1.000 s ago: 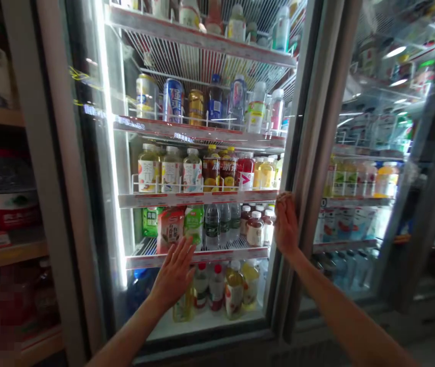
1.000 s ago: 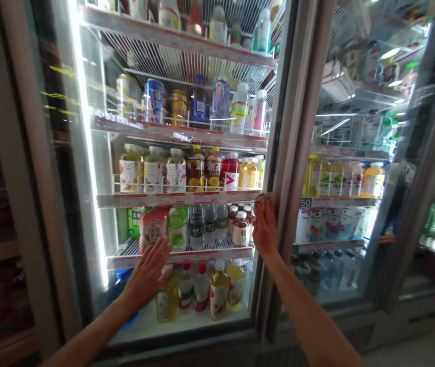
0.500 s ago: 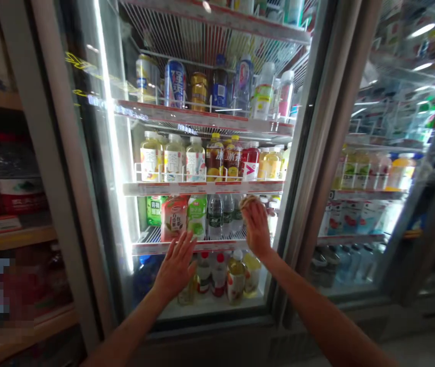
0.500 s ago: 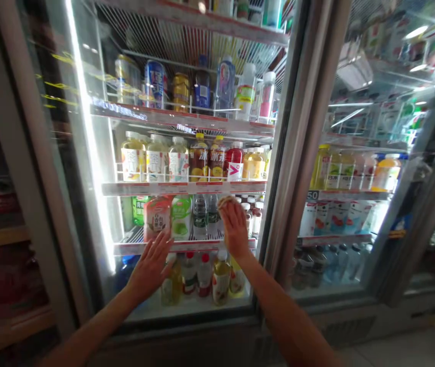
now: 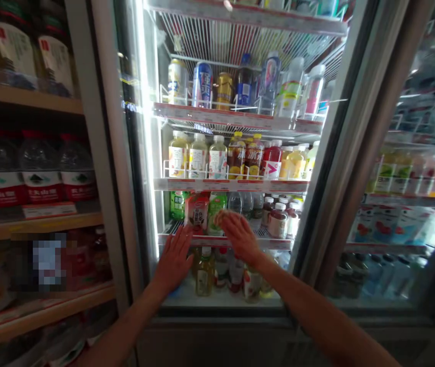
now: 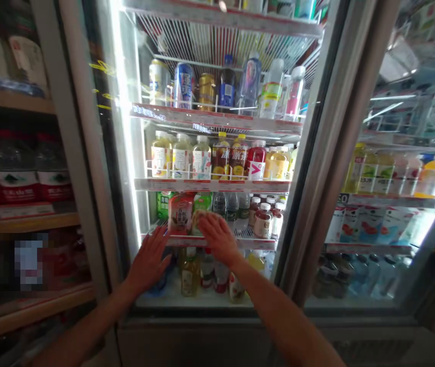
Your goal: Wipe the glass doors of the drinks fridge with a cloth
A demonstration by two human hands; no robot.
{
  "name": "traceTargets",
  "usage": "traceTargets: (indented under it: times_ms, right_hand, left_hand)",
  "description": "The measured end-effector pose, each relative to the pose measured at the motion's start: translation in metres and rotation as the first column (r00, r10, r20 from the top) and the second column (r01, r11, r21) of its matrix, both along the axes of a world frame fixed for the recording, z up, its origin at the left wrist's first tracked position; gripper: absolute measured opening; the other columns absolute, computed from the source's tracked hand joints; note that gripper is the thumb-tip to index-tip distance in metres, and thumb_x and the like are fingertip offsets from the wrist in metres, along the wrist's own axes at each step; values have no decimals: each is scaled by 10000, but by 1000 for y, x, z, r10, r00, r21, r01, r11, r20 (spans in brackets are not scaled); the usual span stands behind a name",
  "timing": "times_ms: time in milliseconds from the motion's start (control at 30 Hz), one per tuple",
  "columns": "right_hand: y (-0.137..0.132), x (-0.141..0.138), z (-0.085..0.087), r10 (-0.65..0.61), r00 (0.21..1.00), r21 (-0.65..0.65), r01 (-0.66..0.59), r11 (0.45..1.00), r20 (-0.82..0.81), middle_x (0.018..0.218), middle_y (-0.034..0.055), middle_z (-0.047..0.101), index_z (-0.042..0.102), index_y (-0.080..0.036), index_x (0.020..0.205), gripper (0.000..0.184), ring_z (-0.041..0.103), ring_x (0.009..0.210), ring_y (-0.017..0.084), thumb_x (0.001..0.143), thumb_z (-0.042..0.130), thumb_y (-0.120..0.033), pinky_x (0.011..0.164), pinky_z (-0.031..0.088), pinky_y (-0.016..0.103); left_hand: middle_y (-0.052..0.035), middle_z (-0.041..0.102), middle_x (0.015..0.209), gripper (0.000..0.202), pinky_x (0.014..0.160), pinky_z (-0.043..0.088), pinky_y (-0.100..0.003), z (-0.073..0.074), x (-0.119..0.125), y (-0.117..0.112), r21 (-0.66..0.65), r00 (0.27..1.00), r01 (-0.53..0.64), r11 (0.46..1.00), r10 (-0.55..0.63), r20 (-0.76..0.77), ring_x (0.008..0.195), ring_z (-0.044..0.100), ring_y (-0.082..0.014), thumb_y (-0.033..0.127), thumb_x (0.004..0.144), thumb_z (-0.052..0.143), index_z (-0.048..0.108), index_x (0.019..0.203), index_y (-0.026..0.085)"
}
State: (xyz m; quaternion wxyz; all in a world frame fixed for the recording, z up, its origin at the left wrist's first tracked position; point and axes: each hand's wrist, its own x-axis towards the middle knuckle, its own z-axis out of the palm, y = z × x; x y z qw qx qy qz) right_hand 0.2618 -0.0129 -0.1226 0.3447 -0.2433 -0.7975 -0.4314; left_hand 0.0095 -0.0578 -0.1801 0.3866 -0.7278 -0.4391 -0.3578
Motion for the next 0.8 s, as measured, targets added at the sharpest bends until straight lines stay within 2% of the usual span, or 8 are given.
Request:
traceTargets:
  times_ms: [100, 233, 300, 433, 500, 667, 733, 800]
  right_hand:
    - [-4, -14, -24, 71, 979, -74, -57, 996, 192, 1399, 47, 472, 438, -194, 1347, 502, 301, 1368, 170, 852, 449, -113, 1129, 263, 394]
    - [0, -41, -1, -17, 999, -94, 14, 995, -39, 1447, 65, 403, 392, -191, 1381, 528, 226, 1400, 198, 862, 432, -102, 1148, 195, 437]
    - [1, -56, 2, -18, 997, -100, 11, 995, -69, 1448, 76, 398, 373, -179, 1392, 542, 205, 1407, 211, 859, 435, -98, 1147, 187, 458]
    - [-3, -77, -33, 142, 964, -141, -112, 984, 225, 1412, 67, 454, 386, -160, 1380, 526, 318, 1358, 184, 861, 459, -129, 1126, 269, 393]
    - [-4, -89, -41, 189, 942, -162, -148, 976, 278, 1407, 58, 461, 382, -158, 1380, 519, 357, 1334, 163, 866, 453, -125, 1110, 303, 357]
    - [1, -139, -13, 109, 993, -132, -101, 986, 50, 1454, 69, 391, 359, -159, 1395, 524, 261, 1385, 224, 877, 416, -103, 1136, 235, 445]
    - [1, -154, -15, 120, 992, -138, -114, 984, 38, 1458, 64, 385, 345, -154, 1401, 526, 246, 1390, 219, 882, 412, -109, 1141, 229, 442]
    - [-1, -162, -33, 186, 975, -140, -169, 976, 118, 1441, 54, 414, 353, -145, 1395, 505, 292, 1368, 193, 893, 407, -129, 1134, 263, 402]
  left_hand:
    - [-128, 317, 1472, 660, 1101, 278, -465, -6, -19, -3, -28, 999, -36, 999, 36, 14, 1396, 192, -256, 219, 852, 441, 168, 1449, 151]
    - [-134, 313, 1473, 635, 1104, 270, -471, -12, -34, -6, -51, 995, -71, 996, 74, 62, 1397, 186, -253, 218, 858, 424, 189, 1443, 147]
    - [-141, 320, 1468, 627, 1101, 273, -474, -15, -39, -8, -51, 994, -81, 995, 84, 65, 1397, 186, -257, 218, 857, 423, 202, 1438, 134]
    - [-151, 341, 1457, 595, 1081, 304, -478, -23, -54, -13, -54, 990, -130, 990, 133, 53, 1392, 209, -270, 214, 851, 423, 257, 1413, 111]
    - [-155, 349, 1453, 574, 1073, 313, -484, -26, -65, -16, -54, 987, -150, 987, 153, 58, 1388, 221, -273, 223, 853, 418, 282, 1399, 108]
    - [-168, 330, 1459, 567, 1079, 294, -499, -31, -86, -19, -86, 975, -186, 979, 195, 109, 1389, 215, -281, 236, 846, 415, 306, 1387, 104]
    - [-166, 330, 1460, 573, 1079, 290, -498, -33, -90, -19, -90, 971, -191, 978, 201, 127, 1385, 228, -281, 249, 848, 415, 300, 1392, 112]
    - [-165, 335, 1458, 577, 1079, 289, -493, -36, -94, -20, -84, 967, -204, 975, 214, 138, 1381, 243, -278, 262, 853, 412, 288, 1399, 118]
